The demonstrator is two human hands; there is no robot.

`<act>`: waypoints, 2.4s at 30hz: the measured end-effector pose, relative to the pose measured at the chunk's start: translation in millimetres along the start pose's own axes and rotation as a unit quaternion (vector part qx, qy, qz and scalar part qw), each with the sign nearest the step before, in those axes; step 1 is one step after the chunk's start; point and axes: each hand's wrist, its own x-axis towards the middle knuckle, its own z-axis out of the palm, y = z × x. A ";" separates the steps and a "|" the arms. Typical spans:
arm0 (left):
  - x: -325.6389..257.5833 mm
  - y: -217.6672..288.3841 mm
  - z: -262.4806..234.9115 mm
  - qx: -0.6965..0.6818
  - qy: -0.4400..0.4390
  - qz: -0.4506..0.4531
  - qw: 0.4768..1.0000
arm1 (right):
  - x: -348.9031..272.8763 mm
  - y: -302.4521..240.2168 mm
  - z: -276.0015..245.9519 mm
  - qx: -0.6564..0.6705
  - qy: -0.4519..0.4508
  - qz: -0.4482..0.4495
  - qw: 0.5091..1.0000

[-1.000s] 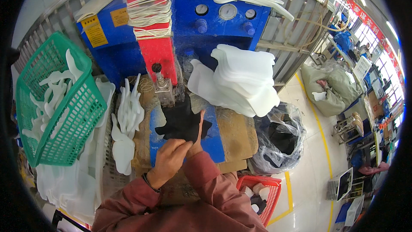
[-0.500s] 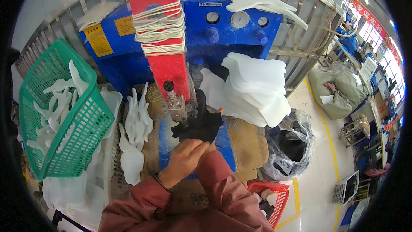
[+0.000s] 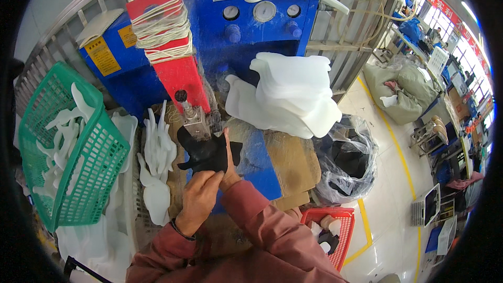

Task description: The person repeatedly picks a black glove-like upper and a white insole, aligns them, and presses them together under a pneumatic press. They then place the assembled pair into a red basket. The cycle repeats with new parts from nearby piles.

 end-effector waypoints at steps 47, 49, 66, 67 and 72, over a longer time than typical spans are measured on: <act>-11.9 53.5 -1.4 -0.090 -0.066 0.026 0.993 | -85.7 -35.7 31.3 -0.226 0.108 -0.054 0.967; -9.9 53.7 0.2 -0.096 -0.066 0.021 0.993 | -84.4 -39.1 31.2 -0.114 0.052 -0.023 0.992; -8.1 31.7 -2.9 -0.047 -0.049 0.007 0.998 | -39.9 -11.1 32.9 -0.138 0.100 -0.037 0.985; -9.7 32.0 -3.6 -0.051 -0.052 0.002 0.997 | -41.9 -10.3 30.8 -0.132 0.086 -0.026 0.987; -11.4 40.2 2.9 -0.073 -0.062 0.013 0.995 | -58.2 -21.1 31.8 -0.136 0.059 -0.033 0.988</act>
